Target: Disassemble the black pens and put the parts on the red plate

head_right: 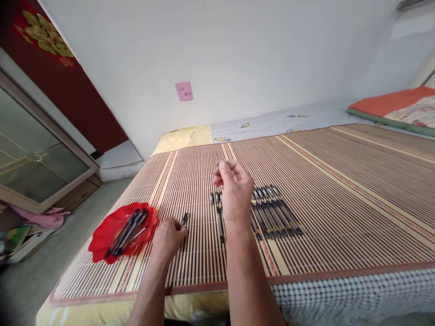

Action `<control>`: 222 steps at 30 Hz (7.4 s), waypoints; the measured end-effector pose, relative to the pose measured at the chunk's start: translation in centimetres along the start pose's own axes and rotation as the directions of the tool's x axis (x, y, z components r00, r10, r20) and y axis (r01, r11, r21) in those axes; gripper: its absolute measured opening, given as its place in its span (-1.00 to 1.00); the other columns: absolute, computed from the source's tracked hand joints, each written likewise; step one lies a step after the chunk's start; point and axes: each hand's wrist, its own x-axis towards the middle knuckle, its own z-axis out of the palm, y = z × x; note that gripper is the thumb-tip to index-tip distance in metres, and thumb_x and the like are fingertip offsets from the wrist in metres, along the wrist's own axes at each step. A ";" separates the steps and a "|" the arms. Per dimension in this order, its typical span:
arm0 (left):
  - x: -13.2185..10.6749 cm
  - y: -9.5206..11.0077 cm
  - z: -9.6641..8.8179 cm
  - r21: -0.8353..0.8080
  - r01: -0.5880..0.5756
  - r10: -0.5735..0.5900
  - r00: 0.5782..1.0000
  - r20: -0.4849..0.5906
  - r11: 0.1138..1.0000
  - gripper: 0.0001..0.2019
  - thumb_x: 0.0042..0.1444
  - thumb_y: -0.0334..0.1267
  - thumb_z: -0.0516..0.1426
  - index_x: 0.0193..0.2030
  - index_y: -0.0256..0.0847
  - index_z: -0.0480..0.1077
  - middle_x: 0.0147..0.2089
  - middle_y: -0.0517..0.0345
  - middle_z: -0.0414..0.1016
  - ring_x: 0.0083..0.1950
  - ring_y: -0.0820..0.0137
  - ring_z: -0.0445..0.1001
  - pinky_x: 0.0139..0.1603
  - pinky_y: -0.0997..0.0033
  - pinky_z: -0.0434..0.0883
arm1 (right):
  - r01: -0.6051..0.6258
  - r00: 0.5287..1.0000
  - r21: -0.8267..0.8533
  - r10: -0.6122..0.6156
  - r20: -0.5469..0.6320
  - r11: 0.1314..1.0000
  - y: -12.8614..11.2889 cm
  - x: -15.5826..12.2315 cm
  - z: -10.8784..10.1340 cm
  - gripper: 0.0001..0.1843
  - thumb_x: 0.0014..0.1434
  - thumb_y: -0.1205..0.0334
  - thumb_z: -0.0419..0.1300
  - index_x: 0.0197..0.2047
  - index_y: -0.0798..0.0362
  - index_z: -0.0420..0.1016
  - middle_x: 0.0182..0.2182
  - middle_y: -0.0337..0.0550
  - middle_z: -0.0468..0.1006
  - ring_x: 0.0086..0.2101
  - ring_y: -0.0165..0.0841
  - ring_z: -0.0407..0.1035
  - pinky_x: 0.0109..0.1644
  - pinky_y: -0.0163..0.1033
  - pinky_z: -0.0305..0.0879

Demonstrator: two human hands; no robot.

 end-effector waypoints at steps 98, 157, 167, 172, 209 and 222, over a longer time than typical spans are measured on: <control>-1.6 1.9 -2.8 -0.998 -0.057 0.343 0.937 -0.063 -0.028 -0.81 0.23 -0.12 0.31 -0.16 -0.19 0.57 -0.41 0.24 0.33 -0.41 0.51 0.21 -0.36 0.49 0.17 | 0.230 0.966 -0.278 -0.184 0.181 0.933 -2.0 -1.3 0.7 -0.84 0.31 0.12 0.26 -0.24 0.03 0.52 -0.37 -0.18 0.61 -0.35 -0.34 0.54 -0.21 -0.18 0.54; -2.8 3.0 -3.5 -0.992 0.046 0.460 0.888 -0.012 -0.114 -0.81 0.34 -0.16 0.23 -0.08 -0.25 0.52 -0.43 0.25 0.35 -0.48 0.58 0.18 -0.47 0.53 0.08 | 0.011 0.804 -0.372 0.213 0.555 0.928 -1.1 -0.7 0.2 -0.81 0.28 0.14 0.21 -0.16 0.00 0.64 -0.18 -0.12 0.68 -0.10 -0.27 0.53 0.04 -0.15 0.39; -2.5 3.3 -3.5 -0.995 0.046 0.446 0.895 0.001 -0.090 -0.77 0.32 -0.12 0.25 -0.09 -0.26 0.52 -0.42 0.24 0.35 -0.48 0.58 0.21 -0.47 0.54 0.11 | 0.022 0.854 -0.395 0.188 0.485 0.918 -0.4 -0.5 0.1 -0.69 0.32 -0.04 0.21 -0.25 0.02 0.60 -0.33 -0.17 0.61 -0.23 -0.31 0.48 -0.12 -0.18 0.35; -2.6 3.2 -3.5 -0.995 0.049 0.447 0.895 0.007 -0.082 -0.77 0.32 -0.11 0.24 -0.09 -0.25 0.51 -0.42 0.24 0.36 -0.48 0.58 0.21 -0.46 0.54 0.12 | -0.002 0.779 -0.393 0.248 0.576 0.920 -0.9 -0.6 0.0 -0.79 0.29 0.11 0.21 -0.14 -0.01 0.64 -0.18 -0.11 0.67 -0.06 -0.25 0.53 0.07 -0.12 0.38; -2.6 3.6 -3.5 -0.991 0.064 0.450 0.893 0.005 -0.115 -0.76 0.28 -0.11 0.27 -0.11 -0.28 0.48 -0.44 0.24 0.39 -0.50 0.58 0.24 -0.48 0.55 0.14 | -0.063 0.815 -0.347 0.249 0.524 0.936 -0.1 -0.5 0.1 -0.70 0.29 -0.05 0.25 -0.19 0.02 0.62 -0.23 -0.13 0.64 -0.14 -0.28 0.51 0.02 -0.17 0.38; -2.5 4.0 -4.1 -0.999 -0.032 0.300 0.953 -0.039 -0.026 -0.70 0.15 -0.06 0.35 -0.16 -0.27 0.54 -0.41 0.19 0.48 -0.45 0.50 0.42 -0.42 0.51 0.35 | -0.067 0.828 -0.370 0.258 0.497 0.927 0.8 -0.4 0.3 -0.70 0.20 -0.04 0.35 -0.31 0.04 0.58 -0.38 -0.21 0.59 -0.30 -0.33 0.45 -0.14 -0.21 0.36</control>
